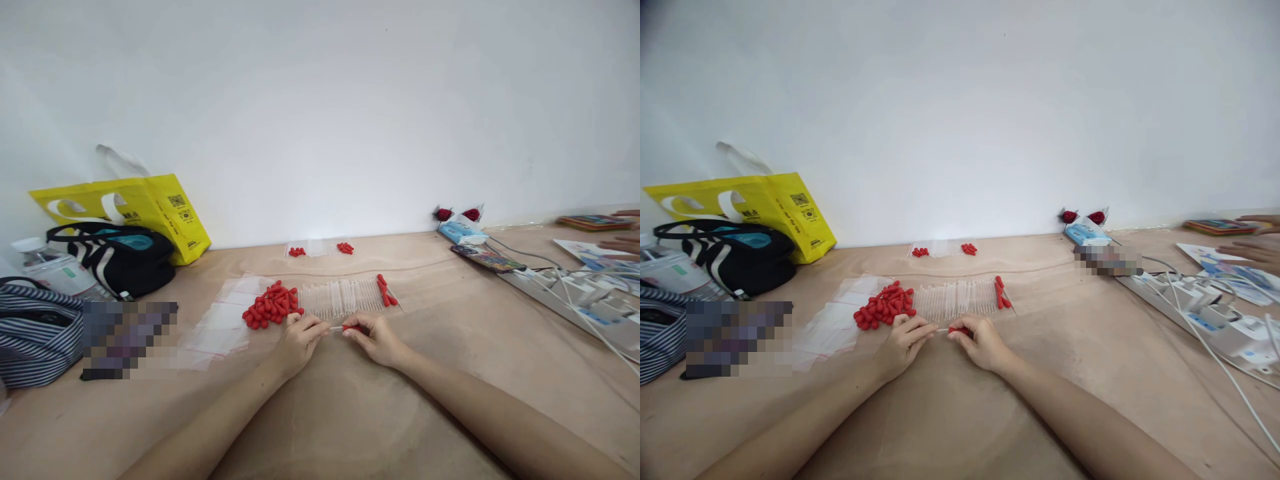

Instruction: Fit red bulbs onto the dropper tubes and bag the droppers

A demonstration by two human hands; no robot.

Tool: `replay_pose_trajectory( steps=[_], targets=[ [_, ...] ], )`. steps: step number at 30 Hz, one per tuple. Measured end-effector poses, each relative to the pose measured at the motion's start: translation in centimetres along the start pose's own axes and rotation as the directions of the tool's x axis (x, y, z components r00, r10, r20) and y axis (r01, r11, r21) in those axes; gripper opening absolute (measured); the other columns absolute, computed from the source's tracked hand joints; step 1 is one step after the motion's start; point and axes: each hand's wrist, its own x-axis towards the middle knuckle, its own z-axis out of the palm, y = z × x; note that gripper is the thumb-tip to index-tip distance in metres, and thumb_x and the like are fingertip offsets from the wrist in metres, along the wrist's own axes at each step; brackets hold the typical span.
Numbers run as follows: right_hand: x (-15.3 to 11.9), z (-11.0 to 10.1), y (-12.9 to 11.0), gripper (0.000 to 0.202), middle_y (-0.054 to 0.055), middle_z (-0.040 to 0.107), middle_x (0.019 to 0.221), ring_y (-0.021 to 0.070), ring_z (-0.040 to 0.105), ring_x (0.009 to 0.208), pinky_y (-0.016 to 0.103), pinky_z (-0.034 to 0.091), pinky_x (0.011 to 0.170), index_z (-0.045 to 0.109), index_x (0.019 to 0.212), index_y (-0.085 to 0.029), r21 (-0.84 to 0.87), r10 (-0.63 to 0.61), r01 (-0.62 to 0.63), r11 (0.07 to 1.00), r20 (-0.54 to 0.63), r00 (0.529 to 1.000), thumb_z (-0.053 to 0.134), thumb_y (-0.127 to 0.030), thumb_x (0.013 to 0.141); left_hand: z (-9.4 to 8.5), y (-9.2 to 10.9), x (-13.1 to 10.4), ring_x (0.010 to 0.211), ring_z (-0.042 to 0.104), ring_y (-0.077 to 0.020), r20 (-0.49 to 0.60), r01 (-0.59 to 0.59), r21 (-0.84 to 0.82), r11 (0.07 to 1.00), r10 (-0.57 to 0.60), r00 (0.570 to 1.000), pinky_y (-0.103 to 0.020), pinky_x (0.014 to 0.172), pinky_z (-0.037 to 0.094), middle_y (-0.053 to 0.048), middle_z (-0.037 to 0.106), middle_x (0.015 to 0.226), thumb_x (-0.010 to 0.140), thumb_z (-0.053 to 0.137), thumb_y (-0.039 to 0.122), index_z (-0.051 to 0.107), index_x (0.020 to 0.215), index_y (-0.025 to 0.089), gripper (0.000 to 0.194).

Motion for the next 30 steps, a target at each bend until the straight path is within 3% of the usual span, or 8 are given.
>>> replay_pose_trajectory(
  steps=[18, 30],
  targets=[
    [-0.21, -0.09, 0.02, 0.016, 0.004, 0.062, 0.070, 0.0128, 0.055, 0.065, 0.024, 0.042, 0.061, 0.061, 0.076, -0.018, -0.135, -0.145, 0.151, 0.979, 0.050, 0.988, 0.050, -0.028, 0.082, 0.15, 0.29, -0.08, 0.064, 0.053, -0.0111, 0.015, -0.058, 0.032, 0.998, 0.057, 0.998, -0.030, 0.066, 0.027, -0.001, 0.063, 0.075, 0.090, 0.037, 0.020, 0.059, 0.088, 0.019, 0.022],
    [-0.23, 0.25, 0.12, 0.014, 0.003, 0.060, 0.069, 0.0131, 0.054, 0.066, 0.024, 0.042, 0.062, 0.056, 0.076, -0.018, -0.186, -0.164, 0.170, 0.968, 0.048, 0.985, 0.048, -0.027, 0.083, 0.49, 1.05, 0.28, 0.057, 0.049, -0.0107, -0.025, -0.048, 0.051, 0.998, 0.049, 0.998, -0.030, 0.064, 0.027, 0.000, 0.060, 0.067, 0.089, 0.038, 0.019, 0.061, 0.083, 0.018, 0.024]
  ],
)
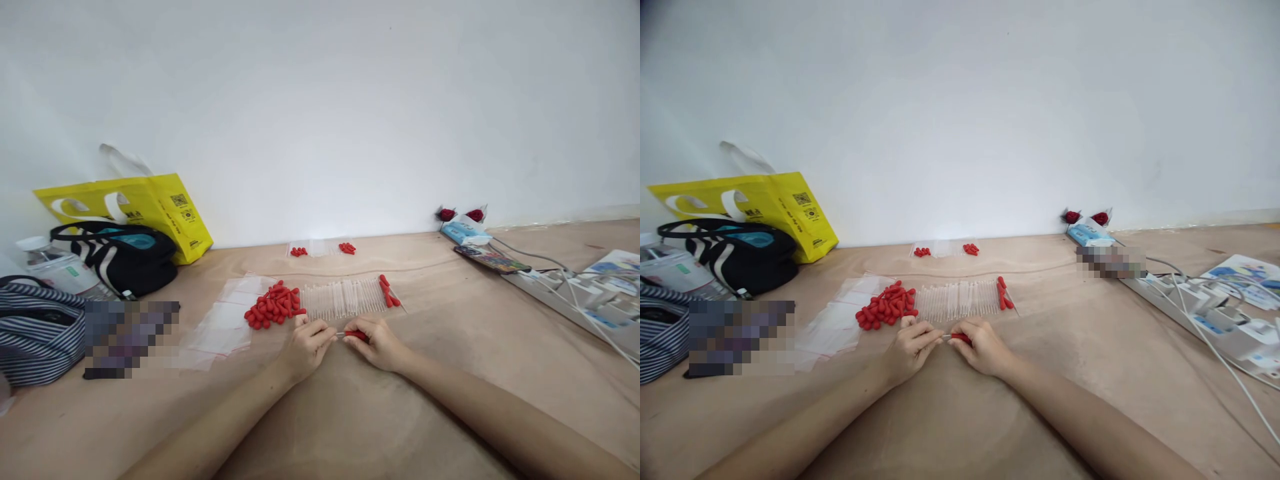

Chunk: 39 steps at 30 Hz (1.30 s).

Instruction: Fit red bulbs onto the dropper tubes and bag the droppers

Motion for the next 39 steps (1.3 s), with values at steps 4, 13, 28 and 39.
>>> replay_pose_trajectory(
  steps=[4, 13, 28, 39],
  targets=[
    [-0.1, 0.1, 0.1, 0.013, 0.003, 0.060, 0.069, 0.0130, 0.054, 0.065, 0.024, 0.041, 0.062, 0.055, 0.076, -0.018, -0.023, -0.001, 0.001, 1.000, -0.006, 1.000, 0.049, -0.027, 0.082, 0.0, 0.1, 0.0, 0.058, 0.049, -0.0109, 0.014, 0.017, 0.007, 1.000, -0.017, 1.000, -0.030, 0.065, 0.027, 0.000, 0.060, 0.067, 0.089, 0.038, 0.020, 0.061, 0.083, 0.018, 0.024],
    [-0.2, 0.1, 0.0, 0.015, 0.002, 0.060, 0.066, 0.0128, 0.053, 0.063, 0.024, 0.041, 0.061, 0.056, 0.073, -0.018, -0.026, 0.000, 0.000, 1.000, 0.022, 1.000, 0.050, -0.029, 0.082, 0.0, 0.2, -0.1, 0.056, 0.047, -0.0104, 0.012, 0.003, 0.003, 1.000, -0.003, 1.000, -0.031, 0.064, 0.027, 0.000, 0.060, 0.065, 0.090, 0.037, 0.022, 0.061, 0.078, 0.018, 0.027],
    [0.0, -0.2, 0.0, 0.016, 0.005, 0.067, 0.081, 0.0136, 0.060, 0.073, 0.025, 0.045, 0.067, 0.063, 0.086, -0.018, 0.146, 0.029, -0.025, 0.989, -0.023, 0.999, 0.056, -0.031, 0.079, -0.1, 0.0, -0.2, 0.061, 0.052, -0.0108, -0.071, 0.032, -0.047, 0.998, -0.035, 0.997, -0.030, 0.067, 0.028, 0.000, 0.063, 0.070, 0.090, 0.042, 0.024, 0.061, 0.086, 0.018, 0.020],
    [0.3, -0.3, 0.2, 0.020, 0.003, 0.065, 0.073, 0.0143, 0.058, 0.066, 0.028, 0.046, 0.063, 0.062, 0.081, -0.019, 0.404, 0.281, -0.241, 0.882, -0.043, 0.959, 0.063, -0.036, 0.070, -0.9, -0.5, -0.6, 0.062, 0.051, -0.0114, -0.077, 0.096, -0.076, 0.992, -0.102, 0.992, -0.030, 0.068, 0.028, 0.000, 0.062, 0.071, 0.088, 0.045, 0.022, 0.063, 0.088, 0.018, 0.019]
  ],
)
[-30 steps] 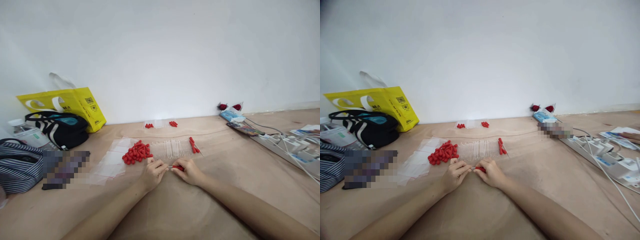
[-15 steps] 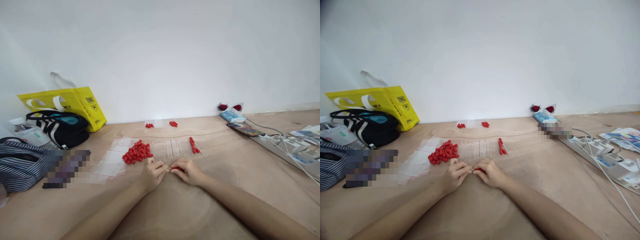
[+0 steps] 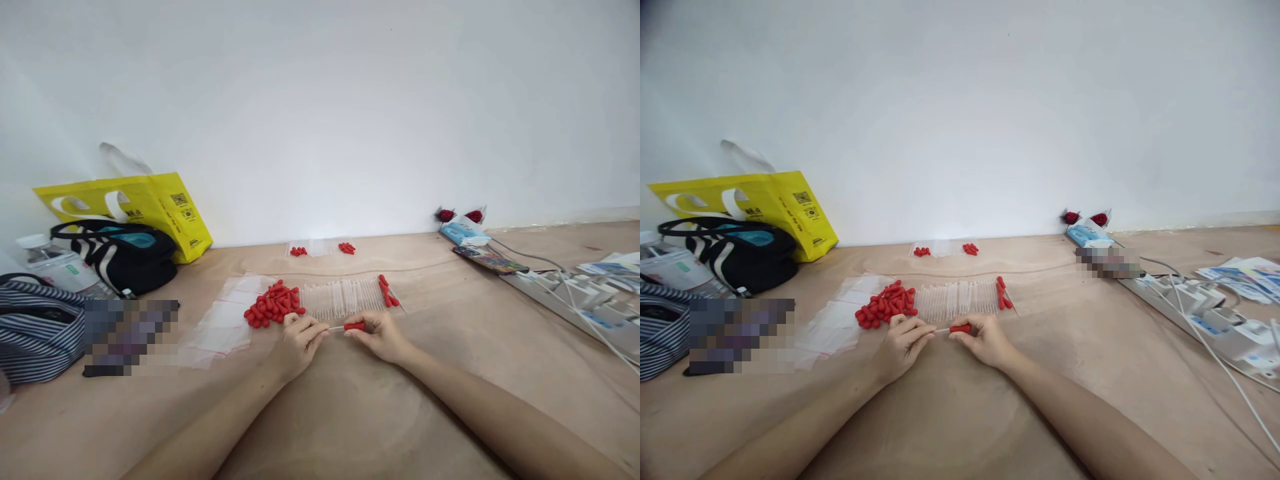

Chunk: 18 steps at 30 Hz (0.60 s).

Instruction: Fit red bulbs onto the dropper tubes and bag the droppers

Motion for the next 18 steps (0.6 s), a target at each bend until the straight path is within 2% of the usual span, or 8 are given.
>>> replay_pose_trajectory(
  steps=[3, 5, 9, 12, 15, 18],
  targets=[
    [0.1, 0.5, 0.0, 0.044, 0.001, 0.064, 0.076, 0.0135, 0.057, 0.066, 0.028, 0.046, 0.063, 0.055, 0.097, -0.021, 0.278, 0.142, -0.129, 0.952, -0.026, 0.990, 0.073, -0.036, 0.059, 0.2, 0.3, 0.1, 0.061, 0.051, -0.0115, -0.004, 0.072, -0.030, 0.997, -0.072, 0.997, -0.030, 0.068, 0.029, 0.001, 0.060, 0.067, 0.088, 0.044, 0.024, 0.064, 0.087, 0.019, 0.021],
    [0.1, 1.2, -0.3, 0.048, 0.001, 0.063, 0.077, 0.0131, 0.057, 0.067, 0.028, 0.046, 0.065, 0.053, 0.095, -0.021, 0.396, 0.203, -0.184, 0.900, -0.005, 0.979, 0.075, -0.037, 0.056, 0.4, 0.6, 0.3, 0.060, 0.051, -0.0115, 0.009, 0.125, -0.050, 0.991, -0.124, 0.992, -0.030, 0.069, 0.029, 0.002, 0.059, 0.063, 0.088, 0.044, 0.025, 0.064, 0.087, 0.020, 0.021],
    [-0.1, 3.0, -0.9, 0.034, 0.001, 0.061, 0.073, 0.0141, 0.056, 0.070, 0.029, 0.044, 0.070, 0.055, 0.081, -0.019, 0.458, 0.242, -0.200, 0.866, -0.035, 0.970, 0.068, -0.044, 0.062, 0.6, 1.0, 0.5, 0.061, 0.054, -0.0114, 0.029, 0.170, -0.099, 0.981, -0.168, 0.985, -0.031, 0.070, 0.029, 0.003, 0.061, 0.063, 0.087, 0.046, 0.026, 0.065, 0.087, 0.021, 0.019],
    [0.4, 3.2, -1.1, 0.031, 0.001, 0.059, 0.070, 0.0143, 0.055, 0.069, 0.028, 0.042, 0.068, 0.055, 0.079, -0.019, 0.428, 0.238, -0.178, 0.886, -0.090, 0.967, 0.062, -0.046, 0.067, 0.6, 1.0, 0.6, 0.063, 0.055, -0.0128, 0.034, 0.181, -0.117, 0.976, -0.178, 0.983, -0.032, 0.071, 0.030, 0.002, 0.063, 0.065, 0.086, 0.047, 0.028, 0.065, 0.089, 0.021, 0.019],
    [2.0, 0.9, -0.6, 0.030, 0.002, 0.060, 0.071, 0.0138, 0.054, 0.067, 0.026, 0.041, 0.064, 0.056, 0.082, -0.019, 0.361, 0.243, -0.164, 0.918, -0.187, 0.952, 0.057, -0.045, 0.068, 0.5, 0.8, 0.7, 0.077, 0.056, -0.0168, 0.021, 0.224, -0.104, 0.969, -0.223, 0.975, -0.034, 0.075, 0.032, -0.002, 0.067, 0.079, 0.084, 0.049, 0.029, 0.063, 0.095, 0.020, 0.020],
    [4.0, -3.5, 0.7, 0.032, 0.001, 0.060, 0.071, 0.0122, 0.052, 0.061, 0.024, 0.040, 0.058, 0.056, 0.094, -0.016, 0.185, 0.296, -0.249, 0.951, -0.301, 0.906, 0.049, -0.038, 0.072, 0.5, 0.6, 0.6, 0.083, 0.055, -0.0194, 0.006, 0.289, -0.054, 0.956, -0.289, 0.957, -0.035, 0.077, 0.032, -0.003, 0.066, 0.085, 0.081, 0.052, 0.027, 0.063, 0.092, 0.020, 0.017]
  ],
)
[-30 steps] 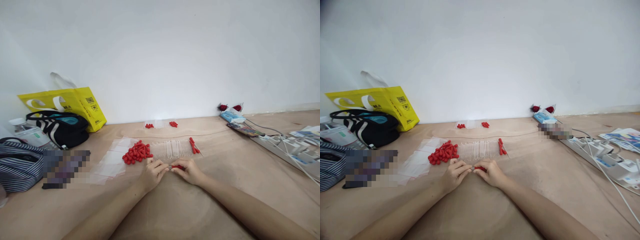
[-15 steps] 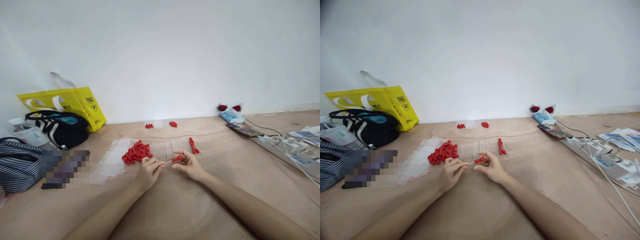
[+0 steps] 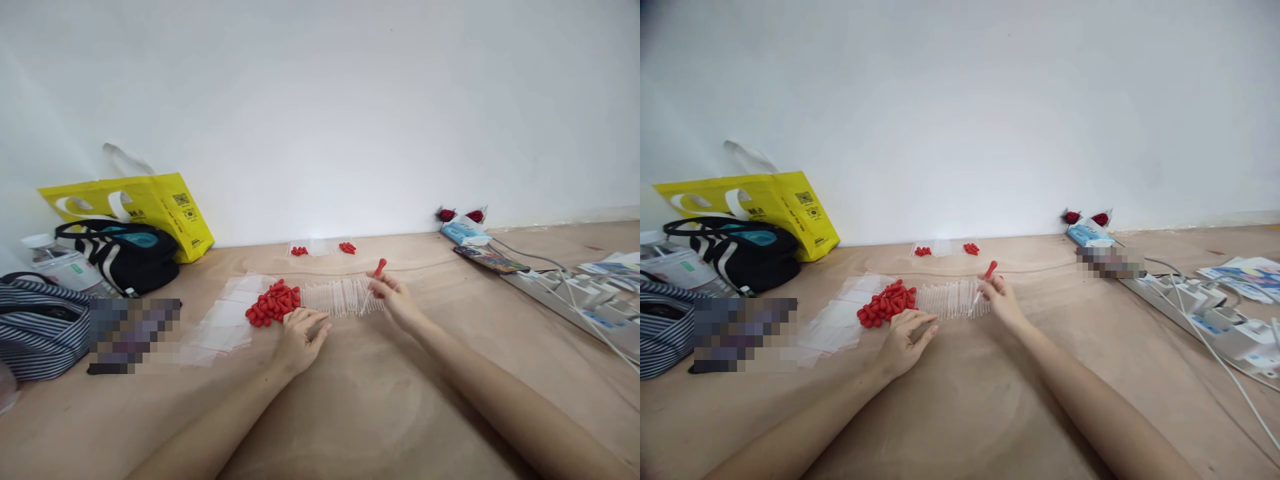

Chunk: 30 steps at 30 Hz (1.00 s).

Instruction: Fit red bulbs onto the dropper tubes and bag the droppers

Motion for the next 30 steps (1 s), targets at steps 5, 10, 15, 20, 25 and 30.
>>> replay_pose_trajectory(
  steps=[5, 10, 15, 20, 25, 30],
  targets=[
    [3.5, -6.0, 1.0, 0.026, 0.002, 0.058, 0.058, 0.0136, 0.052, 0.055, 0.022, 0.033, 0.050, 0.064, 0.081, -0.013, -0.610, 0.036, -0.083, 0.788, -0.089, 0.995, 0.047, -0.030, 0.072, 0.1, 0.0, -0.1, 0.080, 0.053, -0.0191, -0.009, 0.091, 0.100, 0.991, -0.091, 0.996, -0.036, 0.075, 0.031, -0.001, 0.064, 0.080, 0.078, 0.054, 0.021, 0.063, 0.078, 0.022, 0.010],
    [3.5, -7.5, 2.5, 0.021, 0.004, 0.061, 0.056, 0.0151, 0.054, 0.053, 0.022, 0.031, 0.049, 0.068, 0.075, -0.015, -0.701, 0.064, -0.111, 0.705, -0.092, 0.994, 0.054, -0.030, 0.069, 0.2, 0.2, 0.7, 0.082, 0.051, -0.0202, 0.004, 0.136, 0.245, 0.960, -0.141, 0.990, -0.035, 0.073, 0.030, -0.001, 0.061, 0.080, 0.075, 0.057, 0.023, 0.061, 0.071, 0.020, 0.006],
    [3.6, -7.2, 3.5, 0.021, 0.005, 0.067, 0.069, 0.0153, 0.060, 0.061, 0.021, 0.036, 0.052, 0.068, 0.081, -0.016, -0.727, 0.090, -0.115, 0.677, -0.072, 0.993, 0.054, -0.028, 0.070, 0.8, 0.9, 3.2, 0.091, 0.049, -0.0229, 0.079, 0.162, 0.413, 0.896, -0.213, 0.974, -0.037, 0.076, 0.029, -0.004, 0.060, 0.089, 0.077, 0.055, 0.033, 0.061, 0.075, 0.021, 0.014],
    [3.8, -7.2, 3.5, 0.026, 0.006, 0.067, 0.075, 0.0162, 0.060, 0.066, 0.022, 0.037, 0.054, 0.066, 0.085, -0.015, -0.750, 0.078, -0.126, 0.649, -0.099, 0.992, 0.056, -0.033, 0.069, 2.2, 1.2, 6.2, 0.093, 0.049, -0.0271, 0.089, 0.235, 0.501, 0.833, -0.320, 0.943, -0.041, 0.079, 0.029, -0.009, 0.061, 0.090, 0.076, 0.051, 0.037, 0.064, 0.078, 0.018, 0.023],
    [3.4, -6.8, 1.9, 0.024, 0.004, 0.065, 0.065, 0.0147, 0.057, 0.059, 0.022, 0.035, 0.049, 0.064, 0.068, -0.017, -0.791, 0.109, -0.105, 0.602, -0.049, 0.993, 0.060, -0.041, 0.064, 3.3, 0.8, 7.9, 0.095, 0.049, -0.0318, 0.087, 0.300, 0.542, 0.785, -0.407, 0.909, -0.043, 0.080, 0.028, -0.014, 0.063, 0.089, 0.073, 0.051, 0.041, 0.067, 0.073, 0.016, 0.029],
    [2.7, -5.9, 0.5, 0.025, 0.000, 0.058, 0.049, 0.0130, 0.054, 0.051, 0.022, 0.031, 0.046, 0.059, 0.048, -0.020, -0.824, 0.203, -0.064, 0.563, 0.063, 0.977, 0.063, -0.040, 0.061, 3.6, 0.7, 8.7, 0.095, 0.052, -0.0344, 0.121, 0.335, 0.542, 0.771, -0.466, 0.877, -0.044, 0.080, 0.029, -0.017, 0.065, 0.089, 0.072, 0.051, 0.039, 0.067, 0.069, 0.014, 0.030]
  ],
)
